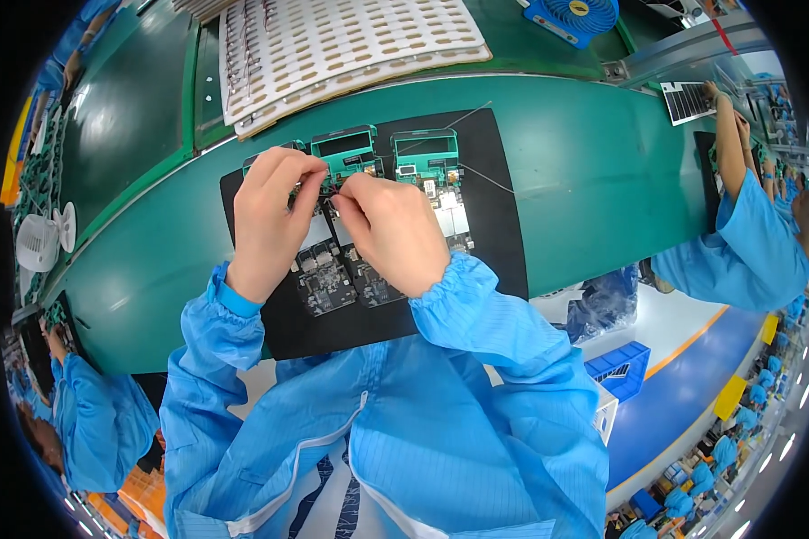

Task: The person assembles electronic components onto several circuit boards by hand, working at an assembly line station.

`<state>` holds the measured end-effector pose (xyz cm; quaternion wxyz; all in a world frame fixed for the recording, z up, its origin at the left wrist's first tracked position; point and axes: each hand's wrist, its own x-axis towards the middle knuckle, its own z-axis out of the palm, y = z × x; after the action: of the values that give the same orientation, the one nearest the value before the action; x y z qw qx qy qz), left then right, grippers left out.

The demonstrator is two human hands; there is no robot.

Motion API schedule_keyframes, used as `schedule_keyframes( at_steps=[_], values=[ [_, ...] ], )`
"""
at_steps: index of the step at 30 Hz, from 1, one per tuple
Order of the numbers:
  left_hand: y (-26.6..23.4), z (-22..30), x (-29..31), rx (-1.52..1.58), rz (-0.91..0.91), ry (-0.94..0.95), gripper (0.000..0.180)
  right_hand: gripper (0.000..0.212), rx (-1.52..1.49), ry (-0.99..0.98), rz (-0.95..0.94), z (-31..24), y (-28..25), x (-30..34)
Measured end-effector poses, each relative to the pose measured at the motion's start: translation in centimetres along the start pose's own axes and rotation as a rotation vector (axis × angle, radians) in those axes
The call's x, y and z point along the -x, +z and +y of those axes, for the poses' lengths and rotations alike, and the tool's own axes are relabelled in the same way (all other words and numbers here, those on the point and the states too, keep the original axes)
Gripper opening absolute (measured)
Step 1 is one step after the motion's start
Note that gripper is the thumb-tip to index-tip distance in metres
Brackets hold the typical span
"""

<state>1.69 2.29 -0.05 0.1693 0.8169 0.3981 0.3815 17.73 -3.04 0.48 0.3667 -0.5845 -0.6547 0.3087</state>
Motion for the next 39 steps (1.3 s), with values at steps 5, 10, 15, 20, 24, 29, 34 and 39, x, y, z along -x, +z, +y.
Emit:
schedule_keyframes(
  at_steps=[5,10,15,20,24,29,34,39],
  values=[
    [-0.3,-0.3,0.2,-0.040,-0.030,0.070,0.014,0.013,-0.003,0.016,-0.029,0.2,-0.2,0.1],
    [-1.3,-0.1,1.6,-0.380,-0.122,0.261,0.039,0.013,-0.202,0.194,-0.125,-0.4,-1.2,0.5],
    [-1.6,0.6,2.0,-0.478,-0.153,0.266,0.045,0.015,-0.439,0.393,-0.342,-0.4,-1.8,1.5],
    [-3.4,1.7,4.3,0.442,-0.148,-0.367,0.033,0.013,-0.560,0.423,-0.252,-1.9,-1.4,2.2],
    [-5.3,2.1,6.5,0.893,-0.138,-0.717,0.015,0.012,-0.611,0.329,-0.241,-2.6,1.0,2.0],
    [-6.4,0.7,5.7,0.773,-0.025,-0.709,0.012,0.011,-0.536,0.242,-0.219,-4.0,3.1,0.8],
    [-7.0,-0.5,5.6,0.879,-0.023,-0.740,0.014,0.012,-0.416,0.185,-0.161,-4.1,4.8,0.0],
    [-6.5,-2.4,5.0,0.561,0.088,-0.499,0.015,0.009,-0.165,0.036,-0.109,-2.8,6.5,-0.1]
  ],
)
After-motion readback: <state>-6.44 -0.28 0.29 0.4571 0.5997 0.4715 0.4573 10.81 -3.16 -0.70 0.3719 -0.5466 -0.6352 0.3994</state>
